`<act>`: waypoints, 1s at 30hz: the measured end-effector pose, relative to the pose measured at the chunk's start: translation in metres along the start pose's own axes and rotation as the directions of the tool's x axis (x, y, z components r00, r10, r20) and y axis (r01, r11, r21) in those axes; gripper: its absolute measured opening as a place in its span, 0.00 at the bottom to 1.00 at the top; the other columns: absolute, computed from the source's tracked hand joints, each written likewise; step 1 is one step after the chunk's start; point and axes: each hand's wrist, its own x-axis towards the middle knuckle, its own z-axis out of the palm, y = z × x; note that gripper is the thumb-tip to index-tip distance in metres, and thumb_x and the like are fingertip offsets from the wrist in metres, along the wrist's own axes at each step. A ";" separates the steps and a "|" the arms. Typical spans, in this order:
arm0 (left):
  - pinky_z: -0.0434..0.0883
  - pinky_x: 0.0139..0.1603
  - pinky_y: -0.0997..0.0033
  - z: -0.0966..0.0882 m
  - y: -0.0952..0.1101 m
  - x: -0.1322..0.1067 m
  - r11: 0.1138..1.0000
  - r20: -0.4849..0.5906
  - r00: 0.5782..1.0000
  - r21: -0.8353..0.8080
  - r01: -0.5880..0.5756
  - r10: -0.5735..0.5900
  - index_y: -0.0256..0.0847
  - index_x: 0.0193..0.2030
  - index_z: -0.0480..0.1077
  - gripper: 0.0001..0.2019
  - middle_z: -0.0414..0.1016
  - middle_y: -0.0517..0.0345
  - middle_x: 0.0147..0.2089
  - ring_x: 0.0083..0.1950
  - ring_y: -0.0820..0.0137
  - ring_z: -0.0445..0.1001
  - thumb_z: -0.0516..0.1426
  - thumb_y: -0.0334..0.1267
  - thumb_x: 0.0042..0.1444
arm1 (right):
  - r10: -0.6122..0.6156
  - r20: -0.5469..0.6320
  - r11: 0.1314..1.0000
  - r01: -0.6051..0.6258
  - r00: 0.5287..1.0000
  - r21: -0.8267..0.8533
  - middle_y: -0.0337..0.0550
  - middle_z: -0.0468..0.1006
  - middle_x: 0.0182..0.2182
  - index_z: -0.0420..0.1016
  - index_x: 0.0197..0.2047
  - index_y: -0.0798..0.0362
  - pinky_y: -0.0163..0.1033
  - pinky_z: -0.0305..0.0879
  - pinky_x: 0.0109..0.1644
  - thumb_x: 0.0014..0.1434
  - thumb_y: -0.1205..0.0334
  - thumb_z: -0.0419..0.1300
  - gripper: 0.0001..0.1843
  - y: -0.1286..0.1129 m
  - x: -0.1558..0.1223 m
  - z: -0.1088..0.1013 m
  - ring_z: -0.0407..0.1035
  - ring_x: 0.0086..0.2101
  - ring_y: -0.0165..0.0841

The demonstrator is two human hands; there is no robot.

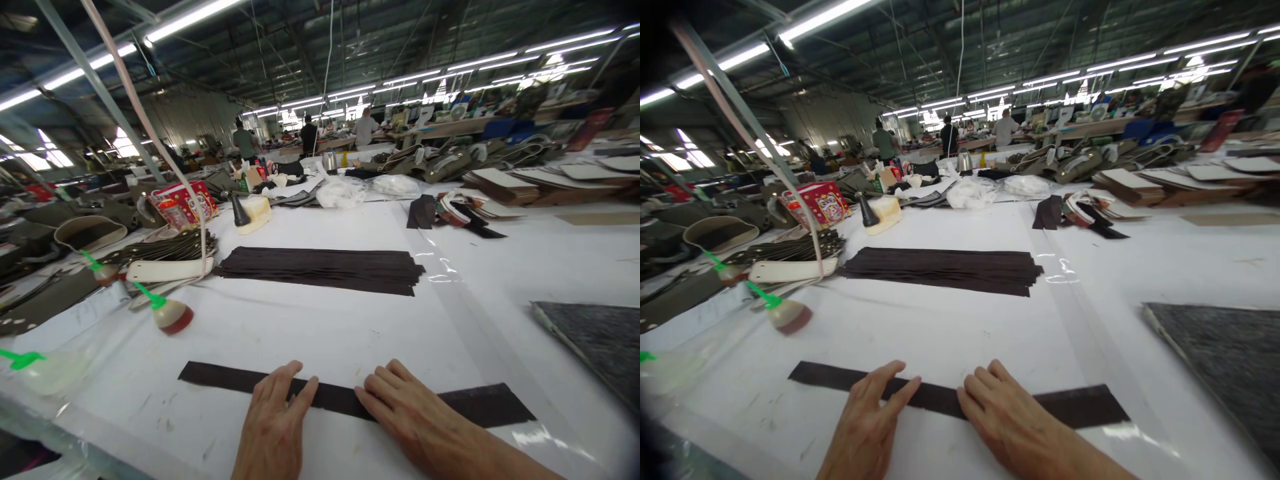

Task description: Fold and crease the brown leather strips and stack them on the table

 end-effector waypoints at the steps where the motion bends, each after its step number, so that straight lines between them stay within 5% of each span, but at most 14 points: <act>1: 0.73 0.48 0.58 0.003 0.008 0.005 0.998 0.013 1.000 -0.061 -0.010 0.011 0.41 0.56 0.68 0.24 0.67 0.45 0.54 0.52 0.59 0.68 0.47 0.22 0.55 | 0.003 -0.002 1.000 -0.003 1.000 -0.007 0.43 0.68 0.37 0.67 0.44 0.56 0.46 0.56 0.47 0.60 0.78 0.51 0.12 -0.001 0.000 0.000 0.61 0.37 0.36; 7: 0.76 0.41 0.59 0.027 0.044 0.024 0.954 0.110 0.990 -0.296 -0.051 0.087 0.32 0.54 0.65 0.24 0.73 0.47 0.41 0.41 0.61 0.71 0.46 0.21 0.50 | 0.036 -0.013 0.999 -0.036 0.999 -0.038 0.42 0.67 0.35 0.67 0.43 0.56 0.44 0.56 0.46 0.61 0.75 0.53 0.08 -0.001 -0.006 0.001 0.60 0.36 0.36; 19: 0.74 0.48 0.62 0.038 0.034 0.013 0.969 0.185 0.957 -0.154 -0.196 0.223 0.36 0.65 0.57 0.32 0.69 0.47 0.48 0.49 0.60 0.68 0.49 0.20 0.51 | 0.037 0.012 0.998 -0.037 0.999 -0.044 0.43 0.66 0.33 0.68 0.43 0.58 0.43 0.54 0.42 0.66 0.73 0.48 0.09 0.010 -0.030 -0.010 0.57 0.34 0.35; 30: 0.73 0.44 0.63 0.039 0.036 0.014 0.964 0.169 0.950 0.001 -0.267 0.263 0.44 0.67 0.55 0.33 0.67 0.50 0.44 0.44 0.62 0.67 0.47 0.20 0.53 | 0.041 0.053 0.998 -0.038 0.998 -0.057 0.43 0.65 0.34 0.68 0.45 0.60 0.43 0.54 0.43 0.66 0.74 0.45 0.12 0.018 -0.049 -0.021 0.56 0.33 0.35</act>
